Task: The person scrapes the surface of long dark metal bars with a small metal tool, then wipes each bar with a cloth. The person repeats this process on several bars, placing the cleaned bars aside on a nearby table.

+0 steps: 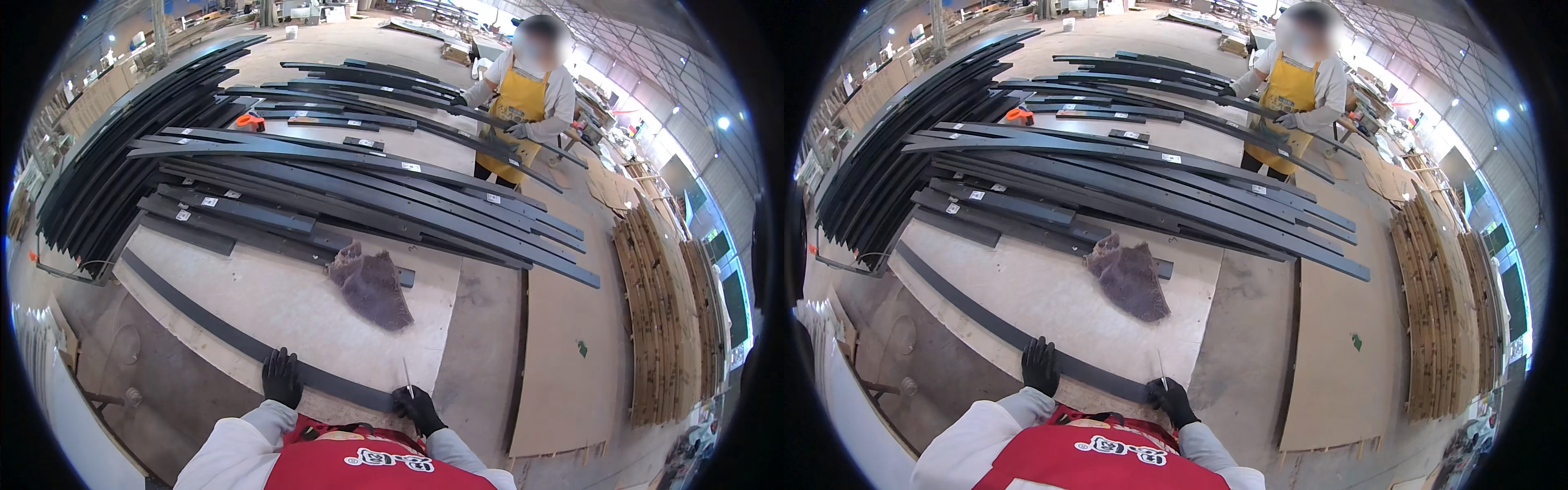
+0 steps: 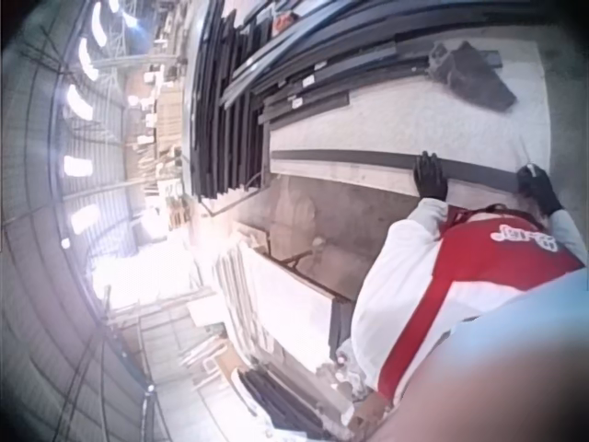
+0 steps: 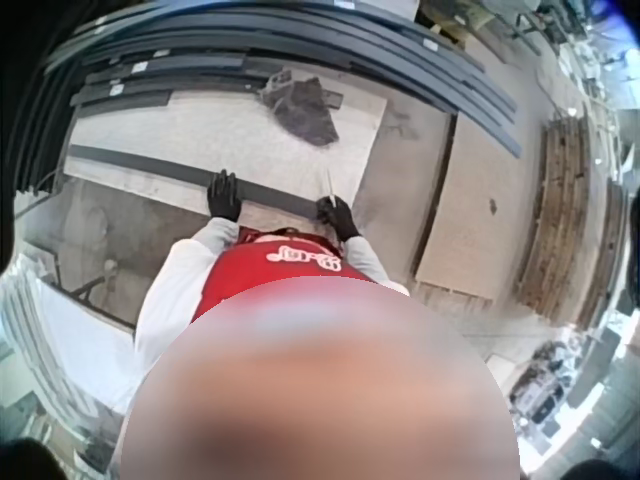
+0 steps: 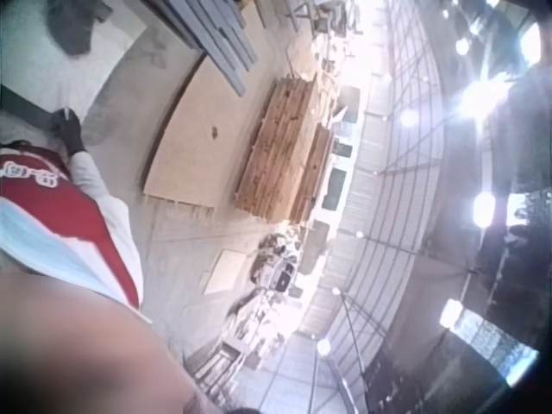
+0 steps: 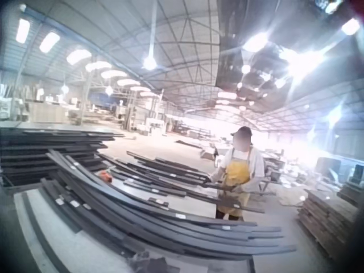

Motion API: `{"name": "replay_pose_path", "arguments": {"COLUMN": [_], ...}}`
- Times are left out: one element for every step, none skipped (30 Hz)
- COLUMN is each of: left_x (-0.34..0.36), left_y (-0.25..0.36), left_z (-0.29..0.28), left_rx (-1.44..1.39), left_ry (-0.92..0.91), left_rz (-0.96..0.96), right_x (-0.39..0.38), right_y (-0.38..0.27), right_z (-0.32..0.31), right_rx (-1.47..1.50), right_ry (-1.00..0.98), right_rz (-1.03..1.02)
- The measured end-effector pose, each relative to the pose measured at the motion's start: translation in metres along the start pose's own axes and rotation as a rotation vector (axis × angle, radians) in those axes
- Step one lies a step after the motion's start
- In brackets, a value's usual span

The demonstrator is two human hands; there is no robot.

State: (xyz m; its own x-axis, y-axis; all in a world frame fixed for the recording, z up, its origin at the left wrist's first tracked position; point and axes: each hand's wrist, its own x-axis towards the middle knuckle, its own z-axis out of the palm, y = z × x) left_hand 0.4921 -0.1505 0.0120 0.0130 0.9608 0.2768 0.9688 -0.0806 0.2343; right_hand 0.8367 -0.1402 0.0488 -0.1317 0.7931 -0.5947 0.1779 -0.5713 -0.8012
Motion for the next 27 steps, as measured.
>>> {"name": "replay_pose_path", "arguments": {"left_x": [0.001,0.001,0.000,0.000,0.000,0.000,0.000,0.000,0.001,0.001,0.001,0.001,0.001,0.002,0.003,0.003,0.002,0.002,0.001,0.001,0.002,0.002,0.002,0.002,0.002,0.002,0.002], "left_y": [0.001,0.002,0.003,0.002,0.001,-0.001,-0.001,0.000,0.001,0.002,0.002,0.002,0.002,0.003,0.005,0.005,0.005,0.005,0.004,0.004,0.005,0.004,0.004,0.003,0.003,0.002,0.001], "left_z": [-0.001,-0.003,-0.005,-0.007,-0.005,-0.002,0.001,0.000,-0.003,-0.004,-0.004,-0.004,-0.004,-0.004,-0.005,-0.005,-0.005,-0.004,-0.003,-0.003,-0.002,-0.002,-0.002,-0.002,-0.002,-0.001,-0.001], "left_rx": [-0.009,-0.005,-0.001,0.007,0.002,-0.003,-0.008,-0.014,-0.020,-0.025,-0.029,-0.033,-0.036,-0.036,-0.036,-0.036,-0.030,-0.023,-0.017,-0.015,-0.012,-0.008,-0.016,-0.024,-0.032,-0.028,-0.023], "left_ry": [0.000,-0.008,-0.016,-0.023,-0.019,-0.015,-0.010,-0.007,-0.004,-0.001,0.010,0.022,0.033,0.039,0.045,0.051,0.054,0.057,0.060,0.058,0.056,0.054,0.054,0.054,0.055,0.035,0.015], "left_rz": [-0.007,-0.009,-0.012,-0.020,-0.018,-0.017,-0.016,-0.012,-0.008,-0.003,-0.006,-0.009,-0.011,-0.012,-0.013,-0.014,-0.012,-0.010,-0.008,-0.014,-0.021,-0.029,-0.025,-0.020,-0.015,-0.014,-0.012], "right_x": [-0.001,-0.001,-0.001,0.001,0.001,0.001,0.001,0.000,-0.001,-0.001,0.001,0.003,0.004,0.004,0.005,0.005,0.005,0.004,0.005,0.005,0.006,0.006,0.007,0.007,0.008,0.009,0.010], "right_y": [-0.002,-0.003,-0.004,-0.004,-0.003,-0.002,-0.003,-0.006,-0.007,-0.005,-0.004,-0.003,-0.001,0.001,0.002,0.002,0.003,0.004,0.004,0.002,0.002,0.002,0.002,0.003,0.004,0.007,0.009], "right_z": [0.000,0.000,0.000,0.002,0.002,0.001,0.000,0.000,0.000,0.000,-0.001,-0.001,-0.001,-0.002,-0.003,-0.004,-0.004,-0.003,-0.004,-0.005,-0.005,-0.005,-0.007,-0.007,-0.007,-0.007,-0.006], "right_rx": [0.010,0.020,0.029,0.023,0.021,0.018,0.014,0.012,0.011,0.013,0.015,0.016,0.021,0.024,0.027,0.031,0.037,0.043,0.045,0.048,0.050,0.041,0.032,0.023,0.031,0.038,0.045], "right_ry": [-0.005,-0.010,-0.014,-0.019,-0.016,-0.013,-0.014,-0.017,-0.020,-0.019,-0.021,-0.023,-0.029,-0.031,-0.033,-0.035,-0.038,-0.041,-0.050,-0.058,-0.066,-0.074,-0.079,-0.084,-0.079,-0.072,-0.065], "right_rz": [0.015,0.029,0.044,0.044,0.045,0.046,0.044,0.043,0.043,0.040,0.035,0.029,0.032,0.035,0.037,0.034,0.033,0.032,0.035,0.037,0.039,0.040,0.038,0.037,0.039,0.041,0.043]}}
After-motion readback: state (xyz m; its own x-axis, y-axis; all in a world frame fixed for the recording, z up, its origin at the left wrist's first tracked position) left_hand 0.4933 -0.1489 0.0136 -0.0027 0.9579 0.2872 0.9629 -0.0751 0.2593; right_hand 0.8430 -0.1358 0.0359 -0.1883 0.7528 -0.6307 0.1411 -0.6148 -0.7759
